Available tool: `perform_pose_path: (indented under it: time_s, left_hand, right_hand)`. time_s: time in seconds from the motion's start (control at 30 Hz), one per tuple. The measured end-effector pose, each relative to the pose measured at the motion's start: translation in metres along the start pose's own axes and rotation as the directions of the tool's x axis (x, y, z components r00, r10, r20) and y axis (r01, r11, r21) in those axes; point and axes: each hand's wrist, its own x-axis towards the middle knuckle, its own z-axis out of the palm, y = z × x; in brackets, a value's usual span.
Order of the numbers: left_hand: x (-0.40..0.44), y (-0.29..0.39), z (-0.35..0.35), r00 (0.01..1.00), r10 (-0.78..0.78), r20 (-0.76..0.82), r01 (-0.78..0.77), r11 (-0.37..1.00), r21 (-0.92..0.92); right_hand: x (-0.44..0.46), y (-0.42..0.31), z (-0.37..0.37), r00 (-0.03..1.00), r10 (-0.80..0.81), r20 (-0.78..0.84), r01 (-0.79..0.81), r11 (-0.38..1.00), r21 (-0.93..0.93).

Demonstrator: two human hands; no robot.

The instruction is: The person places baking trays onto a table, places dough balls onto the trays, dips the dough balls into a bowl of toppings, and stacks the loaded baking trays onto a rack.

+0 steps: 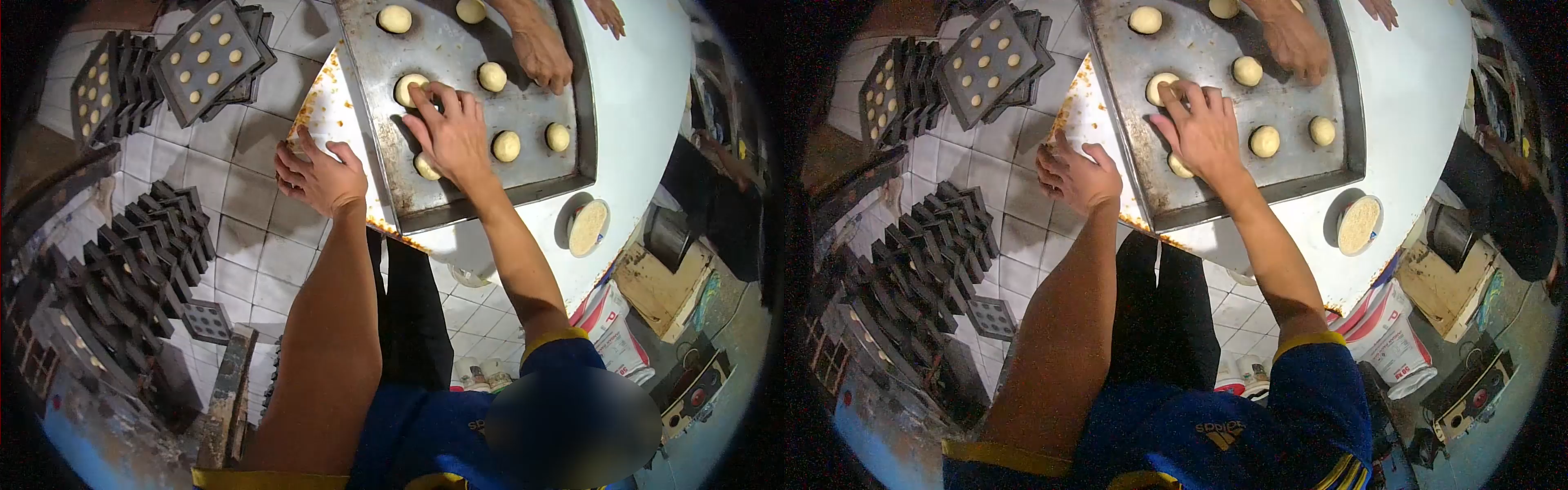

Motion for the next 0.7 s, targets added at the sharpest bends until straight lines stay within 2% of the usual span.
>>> perform_pose_path:
  time_s: [0.07, 0.1, 0.17, 0.2, 0.27, 0.3, 0.33, 0.37, 0.4, 0.47, 0.57, 0.7]
  left_hand:
    - [0.001, -0.001, 0.001, 1.000, 0.002, 0.000, -0.002, 1.000, 0.008]
    - [-0.001, -0.001, 0.001, 1.000, 0.000, 0.003, 0.000, 1.000, 0.012]
    - [-0.003, 0.000, 0.001, 1.000, -0.009, 0.017, 0.009, 1.000, 0.019]
    - [-0.002, 0.001, 0.002, 0.999, -0.032, 0.026, 0.031, 0.999, 0.028]
    - [-0.001, -0.001, 0.004, 0.999, -0.027, 0.017, 0.026, 0.999, 0.034]
    - [-0.002, -0.001, 0.005, 1.000, -0.024, 0.015, 0.023, 0.999, 0.040]
    - [-0.003, -0.002, 0.005, 1.000, -0.015, 0.018, 0.014, 0.999, 0.040]
    - [-0.003, -0.002, 0.005, 1.000, -0.017, 0.013, 0.017, 0.999, 0.041]
    - [-0.003, -0.002, 0.006, 1.000, -0.022, 0.007, 0.022, 0.999, 0.040]
    - [-0.001, -0.002, 0.005, 1.000, -0.018, 0.015, 0.017, 0.999, 0.033]
    - [-0.004, -0.002, 0.006, 1.000, -0.006, 0.015, 0.005, 1.000, 0.027]
    - [-0.003, -0.003, 0.002, 0.995, -0.013, 0.099, 0.011, 1.000, 0.027]
  right_hand:
    - [-0.012, -0.002, -0.003, 0.995, 0.027, 0.099, -0.027, 1.000, -0.003]
    - [-0.015, -0.001, -0.010, 0.994, 0.037, 0.099, -0.037, 0.999, -0.004]
    - [-0.019, 0.007, -0.029, 0.987, 0.139, 0.083, -0.158, 0.941, 0.298]
    - [-0.026, 0.010, -0.044, 0.964, 0.264, 0.016, -0.247, 0.874, 0.419]
    - [-0.062, 0.028, -0.085, 0.835, 0.531, -0.143, -0.441, 0.803, 0.401]
    - [-0.089, 0.046, -0.101, 0.800, 0.528, -0.284, -0.472, 0.847, 0.244]
    - [-0.127, 0.068, -0.115, 0.672, 0.681, -0.292, -0.641, 0.732, 0.232]
    - [-0.162, 0.086, -0.131, 0.607, 0.710, -0.358, -0.735, 0.673, 0.088]
    - [-0.206, 0.111, -0.137, 0.548, 0.731, -0.408, -0.791, 0.611, 0.032]
    - [-0.252, 0.127, -0.155, 0.390, 0.885, -0.253, -0.912, 0.335, -0.236]
    - [-0.281, 0.140, -0.148, 0.366, 0.908, -0.207, -0.917, 0.313, -0.247]
    - [-0.287, 0.144, -0.153, 0.360, 0.906, -0.224, -0.912, 0.290, -0.290]
